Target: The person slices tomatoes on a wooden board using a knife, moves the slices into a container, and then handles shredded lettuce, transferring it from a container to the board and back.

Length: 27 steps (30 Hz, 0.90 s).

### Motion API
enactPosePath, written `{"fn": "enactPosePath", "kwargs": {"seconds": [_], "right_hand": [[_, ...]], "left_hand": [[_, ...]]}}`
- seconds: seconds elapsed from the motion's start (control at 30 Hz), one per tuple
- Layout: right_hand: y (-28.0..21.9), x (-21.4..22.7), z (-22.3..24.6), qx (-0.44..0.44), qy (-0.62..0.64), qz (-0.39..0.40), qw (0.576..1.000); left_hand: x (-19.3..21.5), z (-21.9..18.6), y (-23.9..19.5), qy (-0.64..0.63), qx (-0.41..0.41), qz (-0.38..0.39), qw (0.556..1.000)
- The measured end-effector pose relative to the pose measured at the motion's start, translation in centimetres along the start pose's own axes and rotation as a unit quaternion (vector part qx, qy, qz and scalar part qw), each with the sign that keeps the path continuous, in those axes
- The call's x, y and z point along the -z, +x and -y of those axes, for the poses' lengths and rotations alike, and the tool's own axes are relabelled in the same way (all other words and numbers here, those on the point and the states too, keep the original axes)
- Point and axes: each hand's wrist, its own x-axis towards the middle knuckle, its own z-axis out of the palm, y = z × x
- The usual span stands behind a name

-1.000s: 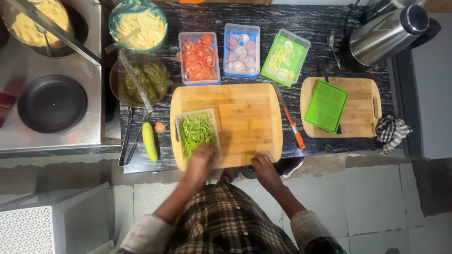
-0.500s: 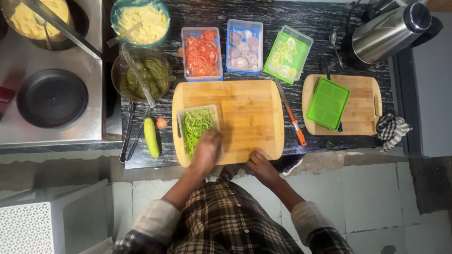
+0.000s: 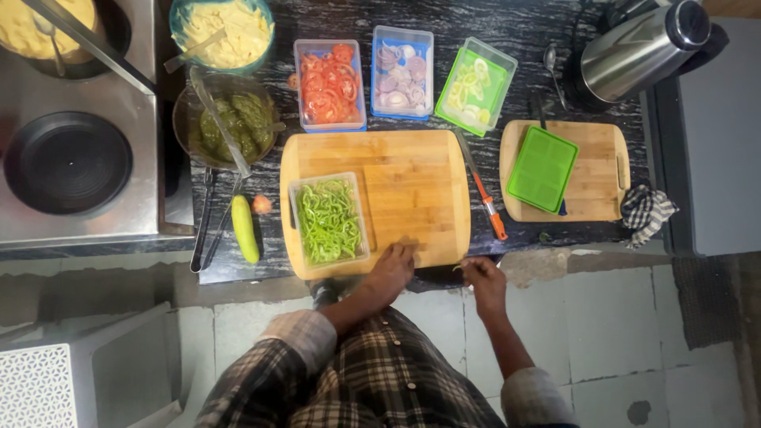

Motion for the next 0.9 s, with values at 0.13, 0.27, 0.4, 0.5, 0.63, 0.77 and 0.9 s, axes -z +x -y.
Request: {"fn": "enactPosePath", "kwargs": {"seconds": [0.13, 0.27, 0.4, 0.5, 0.63, 0.77, 0.9], "right_hand": [[-1.3, -3.0, 2.6, 0.004, 0.044, 0.016, 0.999], [-1.2, -8.7, 7.9, 0.058, 0.004, 0.055, 0.997], [-1.8, -15.5, 12.8, 0.156, 0.073, 0.157, 0.973], [-0.9, -18.5, 14.3, 0.287, -0.1, 0.289, 0.908], [2.6, -17.2, 11.3, 0.296, -0.154, 0.18, 0.925], [4.2, -13.6, 6.6, 0.292, -0.287, 0.121, 0.904], [3.6, -14.1, 4.6, 0.311, -0.325, 0.085, 0.889]], "left_hand": [[1.0, 0.4, -0.7, -0.001, -0.084, -0.149, 0.985], [-0.2, 1.1, -1.7, -0.129, -0.14, -0.074, 0.979], [-0.3, 1.6, -4.1, -0.189, -0.122, -0.038, 0.974], [2.3, 2.3, -7.9, -0.217, -0.073, -0.152, 0.961], [5.7, 4.9, -11.0, -0.282, 0.054, -0.203, 0.936], [7.8, 7.5, -13.6, -0.327, 0.259, -0.319, 0.851], [9.7, 8.7, -14.0, -0.298, 0.265, -0.335, 0.854]]}}
